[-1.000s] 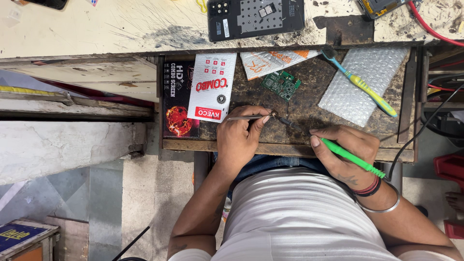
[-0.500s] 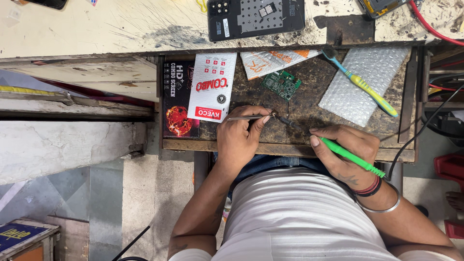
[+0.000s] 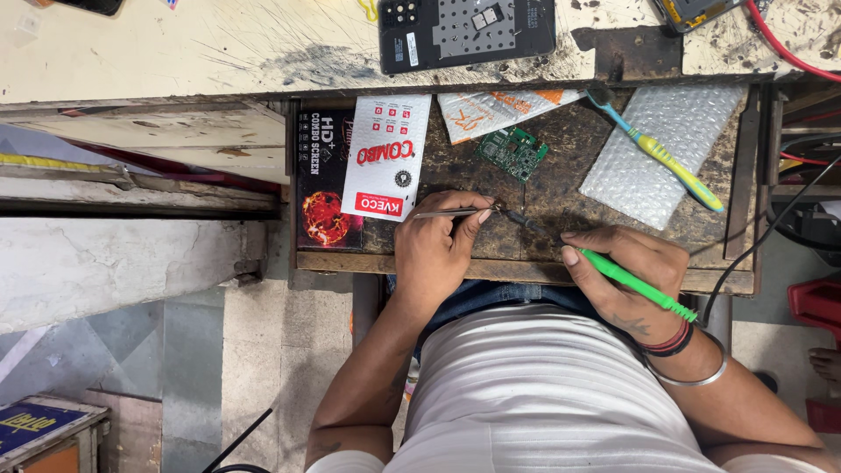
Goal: The person uses a soldering iron and tweezers to solder a small electronic component on a workbench. They repeatedly heat the component, then use a toothbrush to clean the area. The person continues this process throughout the clip.
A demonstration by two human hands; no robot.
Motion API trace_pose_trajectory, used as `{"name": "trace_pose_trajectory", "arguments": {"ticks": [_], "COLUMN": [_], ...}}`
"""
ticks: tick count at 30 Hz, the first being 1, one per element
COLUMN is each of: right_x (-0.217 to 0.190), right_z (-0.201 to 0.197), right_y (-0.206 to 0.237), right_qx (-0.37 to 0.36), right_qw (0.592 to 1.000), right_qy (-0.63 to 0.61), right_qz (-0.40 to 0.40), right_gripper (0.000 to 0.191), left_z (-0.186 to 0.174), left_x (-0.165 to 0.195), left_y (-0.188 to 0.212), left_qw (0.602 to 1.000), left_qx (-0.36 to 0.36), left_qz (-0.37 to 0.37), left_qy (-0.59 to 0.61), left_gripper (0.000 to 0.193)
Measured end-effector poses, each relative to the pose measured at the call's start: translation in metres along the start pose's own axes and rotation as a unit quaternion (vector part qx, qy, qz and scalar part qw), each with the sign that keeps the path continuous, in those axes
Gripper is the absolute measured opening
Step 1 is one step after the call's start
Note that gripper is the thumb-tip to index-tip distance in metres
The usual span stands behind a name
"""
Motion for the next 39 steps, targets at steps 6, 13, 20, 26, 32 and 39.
{"name": "trace_pose_trajectory", "arguments": {"ticks": [6, 13, 20, 26, 32, 39], "right_x": [-0.0011, -0.0051, -0.0037, -0.0037, -0.0049, -0.0028], "right_z": [-0.0005, -0.0009, 0.0011, 0.0010, 0.0021, 0.0017], "right_y": [0.0001, -0.0038, -0.0045, -0.0038, -0.0055, -0.0056], "right_qx": [0.001, 0.012, 0.004, 0.000, -0.004, 0.000], "right_qw": [1.000, 1.000, 1.000, 1.000, 1.000, 1.000], "right_qy": [0.002, -0.010, -0.004, -0.011, -0.017, -0.011], "right_qz": [-0.001, -0.008, 0.004, 0.005, -0.001, 0.011], "right_gripper": [0.010, 0.009, 0.011, 0.009, 0.009, 0.010], "left_z": [-0.0007, -0.0048, -0.0056, -0.0069, -0.0087, -0.0087], "left_x": [-0.0005, 0.0004, 0.0015, 0.0017, 0.0043, 0.0033], "left_y": [-0.0002, -0.0028, -0.0034, -0.0034, -0.0038, -0.0050], "left_qw": [1.000, 1.000, 1.000, 1.000, 1.000, 1.000], "left_qx": [-0.002, -0.003, -0.004, -0.004, 0.000, -0.003], "left_qz": [-0.011, -0.009, -0.006, -0.005, 0.004, -0.004], "left_qy": [0.001, -0.001, 0.001, 0.000, -0.005, -0.005], "left_gripper": [0.013, 0.015, 0.015, 0.015, 0.014, 0.014]}}
Point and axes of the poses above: each hand's wrist, its own y-axis away from the middle knuckle, its own z-axis out of the palm, x = y × z, the point moved 9 cm from there along -y, towards the middle knuckle, and after that the axes turned 10 degrees about y, right-handed, at the moved point
